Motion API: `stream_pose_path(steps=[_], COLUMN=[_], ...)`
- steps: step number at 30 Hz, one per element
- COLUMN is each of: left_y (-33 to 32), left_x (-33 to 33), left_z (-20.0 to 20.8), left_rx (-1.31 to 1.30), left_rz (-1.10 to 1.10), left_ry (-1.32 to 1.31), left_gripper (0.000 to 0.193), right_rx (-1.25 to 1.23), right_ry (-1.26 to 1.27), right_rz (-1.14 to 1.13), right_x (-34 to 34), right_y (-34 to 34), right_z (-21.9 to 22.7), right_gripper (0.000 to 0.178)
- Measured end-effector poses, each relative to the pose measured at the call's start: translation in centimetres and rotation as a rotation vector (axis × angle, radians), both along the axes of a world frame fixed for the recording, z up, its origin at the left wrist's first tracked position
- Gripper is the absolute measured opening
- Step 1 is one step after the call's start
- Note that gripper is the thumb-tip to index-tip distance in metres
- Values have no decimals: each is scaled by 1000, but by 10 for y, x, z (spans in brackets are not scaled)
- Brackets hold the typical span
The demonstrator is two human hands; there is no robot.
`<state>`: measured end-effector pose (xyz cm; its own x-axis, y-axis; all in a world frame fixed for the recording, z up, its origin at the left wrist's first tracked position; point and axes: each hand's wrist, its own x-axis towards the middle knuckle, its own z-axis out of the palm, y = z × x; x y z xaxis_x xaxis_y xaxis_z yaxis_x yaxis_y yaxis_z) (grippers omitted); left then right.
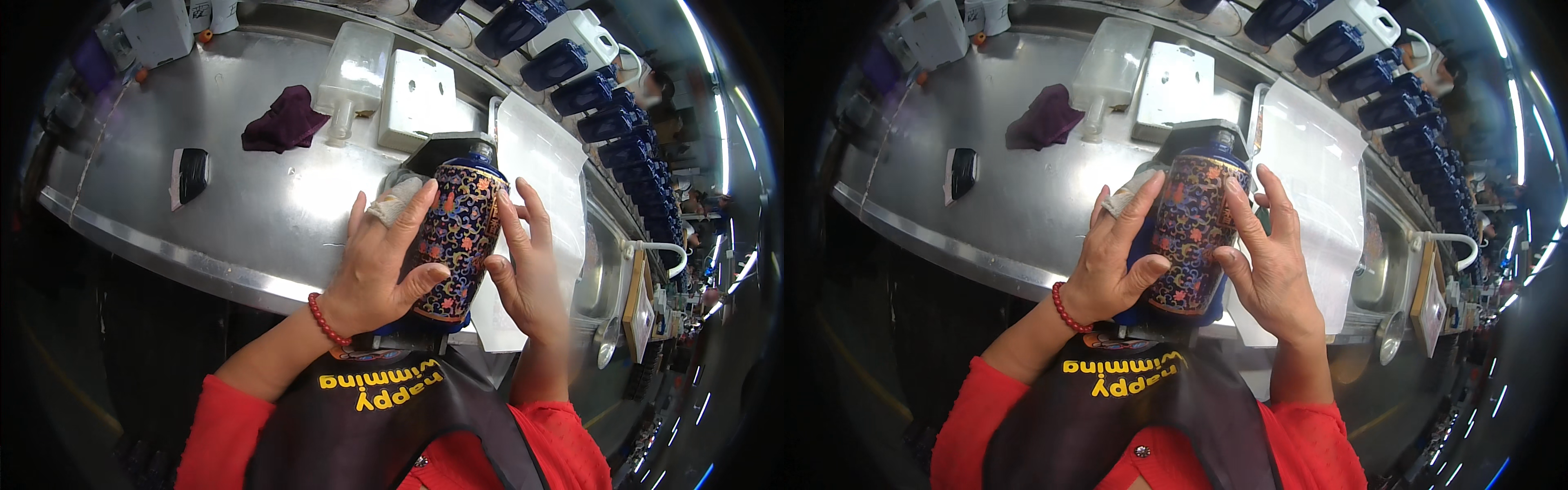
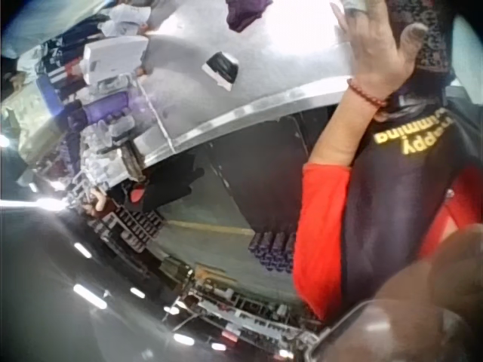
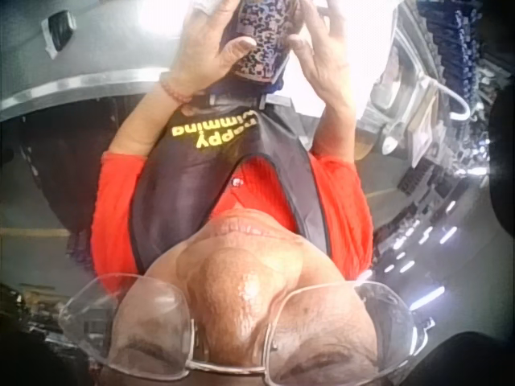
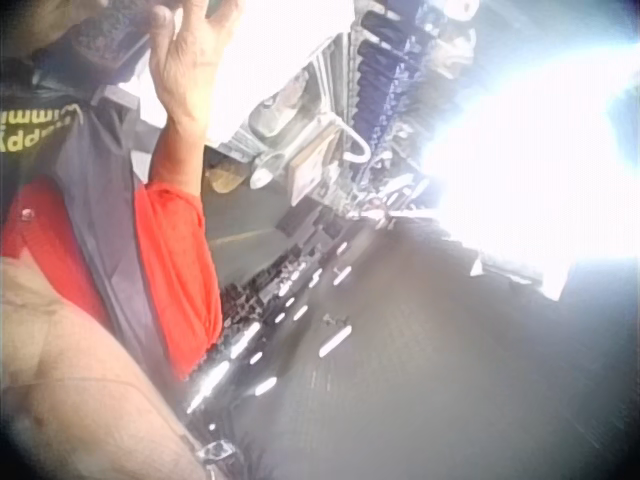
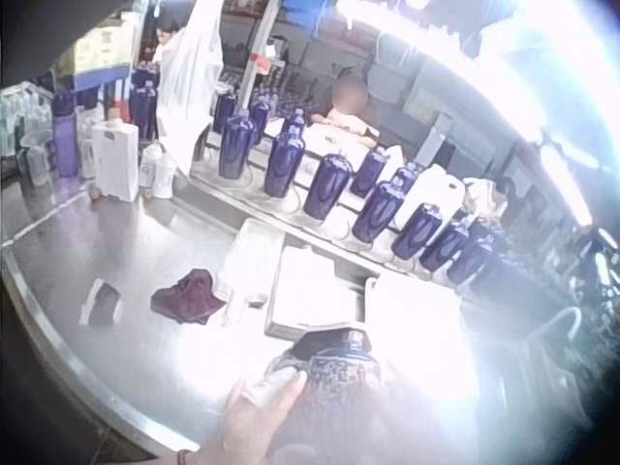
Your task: The person applies a decorative sticker to a blue cylindrical container, smoothing it with a green tool and adjusting placement by hand. The person rotates the container to align the sticker and continues smoothing the surface.
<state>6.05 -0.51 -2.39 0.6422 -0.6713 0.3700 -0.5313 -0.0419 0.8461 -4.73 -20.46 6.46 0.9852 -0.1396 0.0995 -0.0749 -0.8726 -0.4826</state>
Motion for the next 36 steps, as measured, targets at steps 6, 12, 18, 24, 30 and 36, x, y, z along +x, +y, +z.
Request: stream_pose_path(steps=[6, 12, 18, 24, 30, 36], left_y=[27, 24, 20, 21, 21, 20], left_x=[-23, -25, -28, -29, -32, -31], left_z=[-8, -2, 9, 10, 7, 4], left_rx=[166, 349, 346, 371, 373, 330], left_rz=[-46, 58, 152, 103, 94, 98], left_ry=[-107, -349, -522, -471, -434, -409], left_gripper=[109, 103, 100, 105, 104, 104], right_rx=[30, 43, 43, 97, 126, 104], right_ry=[-6, -46, -29, -40, -58, -60], right_rz=[42, 66, 41, 16, 22, 36], right_x=[-11, -17, -27, -30, -32, -32], right_y=[9, 16, 24, 30, 31, 31], right_z=[-2, -2, -2, -7, -11, -13], right_gripper=[70, 72, 72, 71, 74, 76])
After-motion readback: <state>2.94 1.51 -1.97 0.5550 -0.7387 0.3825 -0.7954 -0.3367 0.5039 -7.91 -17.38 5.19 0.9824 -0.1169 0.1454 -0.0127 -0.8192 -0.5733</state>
